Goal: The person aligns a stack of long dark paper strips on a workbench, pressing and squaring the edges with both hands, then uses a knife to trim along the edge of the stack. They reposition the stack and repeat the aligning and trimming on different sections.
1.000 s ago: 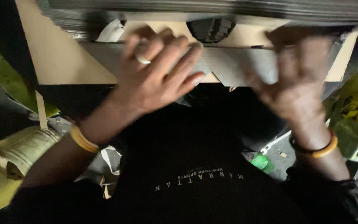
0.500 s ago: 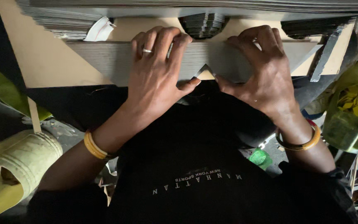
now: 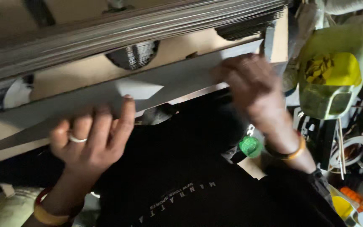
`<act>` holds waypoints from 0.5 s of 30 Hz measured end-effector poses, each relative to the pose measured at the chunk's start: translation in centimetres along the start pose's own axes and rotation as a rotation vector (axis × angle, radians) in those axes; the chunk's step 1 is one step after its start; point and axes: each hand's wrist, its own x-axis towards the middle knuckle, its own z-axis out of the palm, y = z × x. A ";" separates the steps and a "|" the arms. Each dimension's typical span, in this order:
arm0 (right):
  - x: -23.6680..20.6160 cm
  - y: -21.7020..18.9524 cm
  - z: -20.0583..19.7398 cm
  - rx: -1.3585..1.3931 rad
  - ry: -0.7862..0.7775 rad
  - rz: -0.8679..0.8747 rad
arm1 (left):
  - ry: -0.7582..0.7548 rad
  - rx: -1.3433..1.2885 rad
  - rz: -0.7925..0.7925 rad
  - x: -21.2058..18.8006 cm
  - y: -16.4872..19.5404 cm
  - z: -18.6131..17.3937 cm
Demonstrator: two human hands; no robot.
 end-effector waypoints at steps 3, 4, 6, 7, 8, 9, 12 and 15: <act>-0.6 3.2 -2.4 0.341 0.202 -0.025 | 0.045 -0.068 -0.034 1.9 -0.3 0.0; -0.5 4.2 -2.8 0.366 0.263 0.016 | 0.085 -0.061 -0.030 2.8 -0.4 -0.1; 0.0 6.2 -2.9 0.268 0.367 0.049 | 0.163 -0.019 -0.019 4.6 -0.7 0.2; 0.2 7.2 -2.8 0.141 0.412 0.050 | 0.203 0.014 -0.013 5.5 -0.8 0.5; 0.6 8.2 -2.5 0.066 0.456 0.042 | 0.245 0.046 -0.006 6.4 -0.9 0.9; 0.6 8.8 -2.3 0.048 0.475 0.045 | 0.299 0.054 -0.008 7.2 -1.1 1.4; 0.3 10.0 -1.9 0.077 0.485 0.064 | 0.384 0.051 -0.030 8.4 -1.6 2.1; -0.1 10.3 -1.7 0.016 0.482 0.021 | 0.300 0.013 -0.070 8.3 -1.2 2.1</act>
